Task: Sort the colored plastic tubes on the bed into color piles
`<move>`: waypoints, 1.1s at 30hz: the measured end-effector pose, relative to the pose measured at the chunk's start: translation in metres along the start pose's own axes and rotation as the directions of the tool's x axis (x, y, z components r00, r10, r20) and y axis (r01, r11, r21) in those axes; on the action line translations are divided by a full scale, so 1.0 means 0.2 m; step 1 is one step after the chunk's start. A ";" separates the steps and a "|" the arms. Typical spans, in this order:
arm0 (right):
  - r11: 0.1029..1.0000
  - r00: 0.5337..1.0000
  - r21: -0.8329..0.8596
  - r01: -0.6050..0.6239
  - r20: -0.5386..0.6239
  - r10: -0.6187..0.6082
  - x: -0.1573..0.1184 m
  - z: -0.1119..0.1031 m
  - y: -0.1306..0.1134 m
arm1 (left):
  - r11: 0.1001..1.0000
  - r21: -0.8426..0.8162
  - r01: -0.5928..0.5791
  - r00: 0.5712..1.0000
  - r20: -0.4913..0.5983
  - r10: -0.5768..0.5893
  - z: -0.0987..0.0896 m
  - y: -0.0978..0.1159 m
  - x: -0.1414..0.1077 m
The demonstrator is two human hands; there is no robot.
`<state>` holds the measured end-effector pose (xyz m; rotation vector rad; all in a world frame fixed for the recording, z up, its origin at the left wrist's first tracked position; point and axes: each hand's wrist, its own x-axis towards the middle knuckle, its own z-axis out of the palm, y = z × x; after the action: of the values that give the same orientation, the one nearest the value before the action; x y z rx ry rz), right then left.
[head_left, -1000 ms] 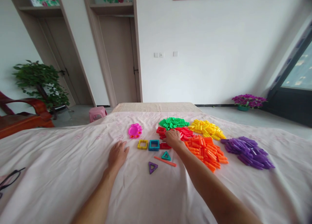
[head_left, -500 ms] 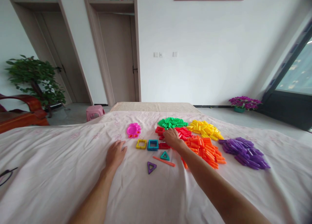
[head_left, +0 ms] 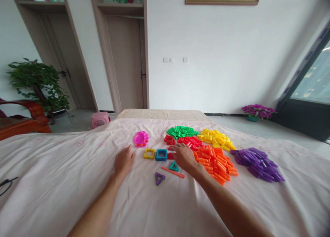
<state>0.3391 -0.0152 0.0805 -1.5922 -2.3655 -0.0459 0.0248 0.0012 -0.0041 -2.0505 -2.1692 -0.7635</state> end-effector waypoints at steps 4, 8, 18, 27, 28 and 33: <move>0.985 0.992 0.149 0.089 -0.097 -0.075 -0.15 0.07 -0.04 | 0.993 -0.091 -0.081 0.996 0.021 0.083 0.04 0.10 0.06; 0.969 0.976 0.222 0.106 -0.210 -0.059 -0.20 0.13 0.00 | 0.960 -0.189 -0.209 0.974 0.052 0.222 0.08 0.18 0.11; 0.937 0.947 0.244 0.249 -0.264 -0.183 -0.22 0.21 -0.06 | 0.987 -0.098 -0.131 0.991 0.011 0.133 0.12 0.07 0.27; 0.936 0.947 0.272 0.224 -0.289 -0.143 -0.23 0.20 -0.04 | 0.986 -0.053 -0.155 0.985 0.064 0.158 0.13 0.15 0.27; 0.937 0.947 0.273 0.220 -0.291 -0.137 -0.23 0.20 -0.04 | 0.987 -0.053 -0.149 0.986 0.066 0.152 0.13 0.16 0.27; 0.939 0.947 0.268 0.217 -0.290 -0.136 -0.22 0.20 -0.04 | 0.993 -0.072 -0.098 0.992 0.075 0.104 0.13 0.21 0.29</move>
<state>0.3387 -0.0509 0.0323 -1.1512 -2.1762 0.0522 0.0655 0.0640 0.0073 -2.2411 -2.0869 -0.7677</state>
